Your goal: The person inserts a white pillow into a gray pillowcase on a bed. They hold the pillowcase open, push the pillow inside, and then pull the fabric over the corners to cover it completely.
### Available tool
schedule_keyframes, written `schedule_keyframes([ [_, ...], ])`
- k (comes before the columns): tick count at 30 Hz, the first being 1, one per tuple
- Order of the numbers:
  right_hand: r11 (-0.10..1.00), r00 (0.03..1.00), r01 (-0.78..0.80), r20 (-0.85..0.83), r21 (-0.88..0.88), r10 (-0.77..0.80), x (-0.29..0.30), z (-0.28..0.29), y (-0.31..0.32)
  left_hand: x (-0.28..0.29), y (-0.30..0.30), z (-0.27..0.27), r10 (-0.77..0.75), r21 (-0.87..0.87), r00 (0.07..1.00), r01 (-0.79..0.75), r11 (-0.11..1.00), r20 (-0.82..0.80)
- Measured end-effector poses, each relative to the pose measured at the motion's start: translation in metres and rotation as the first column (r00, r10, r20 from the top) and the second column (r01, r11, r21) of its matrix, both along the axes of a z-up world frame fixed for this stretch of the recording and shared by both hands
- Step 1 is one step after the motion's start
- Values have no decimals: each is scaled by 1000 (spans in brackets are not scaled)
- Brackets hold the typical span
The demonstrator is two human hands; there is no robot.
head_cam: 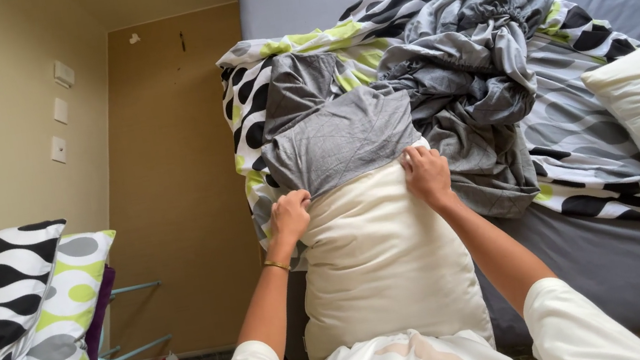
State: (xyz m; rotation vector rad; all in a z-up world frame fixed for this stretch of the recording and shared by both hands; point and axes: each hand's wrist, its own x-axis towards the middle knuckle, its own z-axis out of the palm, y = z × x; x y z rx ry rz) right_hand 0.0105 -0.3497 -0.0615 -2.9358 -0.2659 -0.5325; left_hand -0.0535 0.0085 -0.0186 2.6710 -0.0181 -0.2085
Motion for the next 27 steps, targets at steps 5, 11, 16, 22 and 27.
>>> schedule_keyframes([
  [5,994,994,105,-38,41,-103,25,-12,-17,30,-28,-46,-45,78,966,25,997,255],
  [11,995,994,100,37,-22,-99,55,-48,-24,77,-96,-39,-193,210,912,122,970,361],
  [16,998,996,61,68,-2,-61,72,-53,-28,104,-125,-48,-251,177,884,196,965,394],
  [22,949,962,-165,-169,268,215,65,-59,-66,72,-116,32,-390,17,886,399,917,250],
  [27,832,748,-224,-458,508,481,14,40,-75,96,-91,-20,-269,188,901,215,958,341],
])
